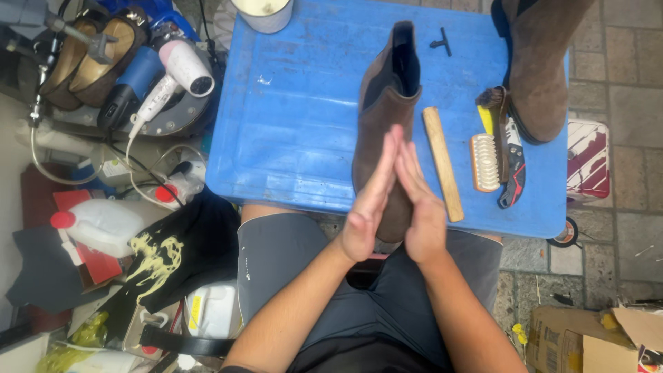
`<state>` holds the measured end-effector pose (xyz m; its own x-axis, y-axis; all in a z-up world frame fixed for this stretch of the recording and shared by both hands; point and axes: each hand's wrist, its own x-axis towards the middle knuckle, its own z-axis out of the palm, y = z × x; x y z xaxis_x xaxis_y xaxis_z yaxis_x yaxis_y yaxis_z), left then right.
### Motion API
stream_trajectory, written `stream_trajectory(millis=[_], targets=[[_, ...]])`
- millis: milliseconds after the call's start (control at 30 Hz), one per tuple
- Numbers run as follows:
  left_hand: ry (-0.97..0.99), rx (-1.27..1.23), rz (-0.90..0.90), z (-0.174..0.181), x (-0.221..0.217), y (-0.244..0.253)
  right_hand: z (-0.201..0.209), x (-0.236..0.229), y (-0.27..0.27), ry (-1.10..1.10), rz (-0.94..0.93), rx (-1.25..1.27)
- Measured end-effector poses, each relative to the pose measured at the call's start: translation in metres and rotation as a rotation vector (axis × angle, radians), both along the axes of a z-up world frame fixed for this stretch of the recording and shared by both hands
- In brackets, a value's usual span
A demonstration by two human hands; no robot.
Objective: The person brushes a brown suede ankle boot with a wooden-handled brush, then rubs the surface with their hands. They repeat brushing and hand-rubbing on different areas of the boot, including the elastic side panel, and finish by placing the boot on the table.
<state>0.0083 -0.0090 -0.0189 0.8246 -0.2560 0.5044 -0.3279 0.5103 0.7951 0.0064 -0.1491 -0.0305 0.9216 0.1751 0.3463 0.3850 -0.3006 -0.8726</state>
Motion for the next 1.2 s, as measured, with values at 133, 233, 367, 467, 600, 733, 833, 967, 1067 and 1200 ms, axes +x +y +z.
stream_trajectory(millis=[133,233,367,467,600,733,833,967,1067,1200], targets=[[0.098,-0.087,0.369,-0.01,0.031,0.0,-0.002,-0.011,-0.003,-0.105,-0.101,0.131],[0.308,0.127,0.572,-0.017,0.076,-0.01,0.006,0.02,-0.002,-0.086,-0.091,0.065],[0.282,0.388,0.593,0.0,0.083,-0.045,0.03,0.064,0.008,0.081,-0.045,-0.024],[0.027,0.135,0.443,0.031,0.073,-0.046,0.053,0.066,0.017,0.12,0.259,0.42],[-0.086,-0.048,0.452,0.046,0.066,-0.022,0.064,0.053,0.018,-0.066,0.165,0.426],[0.245,0.14,0.629,0.047,0.08,-0.029,0.058,0.059,0.026,0.115,0.058,0.338],[0.366,0.178,0.391,0.045,0.063,-0.04,0.046,0.05,0.033,0.13,0.168,0.521],[0.299,-0.195,0.308,0.035,0.068,-0.021,0.035,0.069,0.008,0.12,0.044,0.777],[0.51,-0.144,0.432,0.008,0.128,0.002,0.018,0.121,-0.013,0.238,-0.065,0.673],[0.631,0.083,0.385,-0.028,0.196,0.003,-0.007,0.182,-0.009,0.465,0.03,0.532]])
